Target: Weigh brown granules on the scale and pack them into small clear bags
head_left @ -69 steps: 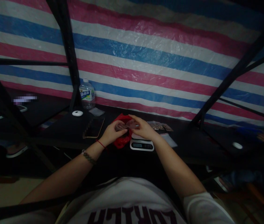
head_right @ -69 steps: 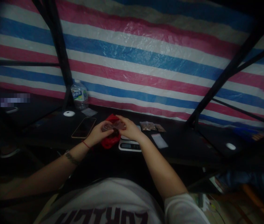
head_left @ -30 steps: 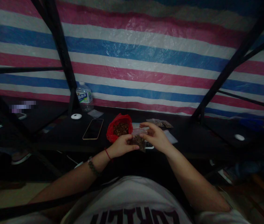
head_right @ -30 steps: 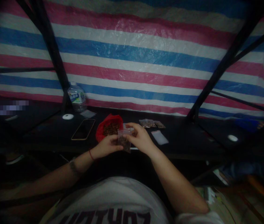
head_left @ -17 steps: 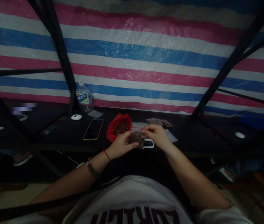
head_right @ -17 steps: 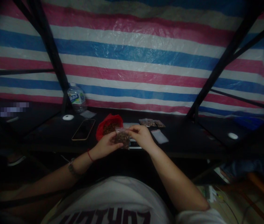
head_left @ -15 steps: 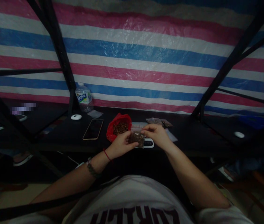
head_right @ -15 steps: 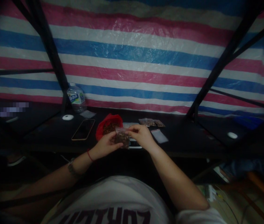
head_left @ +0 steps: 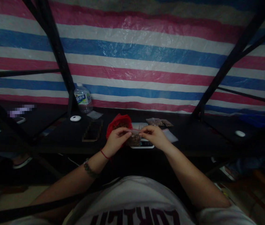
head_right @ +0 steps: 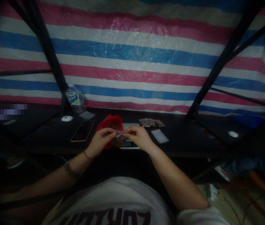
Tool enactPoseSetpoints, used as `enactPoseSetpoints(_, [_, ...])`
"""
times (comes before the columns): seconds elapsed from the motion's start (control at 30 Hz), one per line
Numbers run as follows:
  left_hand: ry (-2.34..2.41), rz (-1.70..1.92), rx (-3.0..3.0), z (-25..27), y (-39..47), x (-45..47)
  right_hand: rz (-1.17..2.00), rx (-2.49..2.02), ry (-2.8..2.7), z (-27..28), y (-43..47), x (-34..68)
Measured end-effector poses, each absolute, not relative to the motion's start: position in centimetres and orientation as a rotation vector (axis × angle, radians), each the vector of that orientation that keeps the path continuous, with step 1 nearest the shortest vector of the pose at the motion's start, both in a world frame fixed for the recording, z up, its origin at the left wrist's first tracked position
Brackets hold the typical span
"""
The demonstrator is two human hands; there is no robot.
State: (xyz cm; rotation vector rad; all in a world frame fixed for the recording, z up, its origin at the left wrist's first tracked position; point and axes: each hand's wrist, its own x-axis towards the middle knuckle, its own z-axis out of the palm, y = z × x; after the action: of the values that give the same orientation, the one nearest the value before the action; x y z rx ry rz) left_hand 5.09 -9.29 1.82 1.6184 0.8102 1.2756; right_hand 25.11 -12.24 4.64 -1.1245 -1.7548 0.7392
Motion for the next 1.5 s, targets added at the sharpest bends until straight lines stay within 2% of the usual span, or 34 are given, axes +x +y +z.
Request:
enactPoseSetpoints(0.43, [0.865,1.314,1.628,2.7,-9.3,4.7,0.680,-1.125,-1.654,4.9,-12.4,25.1])
enactPoseSetpoints(0.67, [0.877,1.294,1.669,2.8,-9.0,4.4,0.450,-1.119,-1.740,5.0,-12.4,25.3])
enactPoseSetpoints(1.5, [0.856,1.301,1.827,3.3,-10.4,4.6,0.531,-0.991,-1.741,4.6,-13.2,23.7])
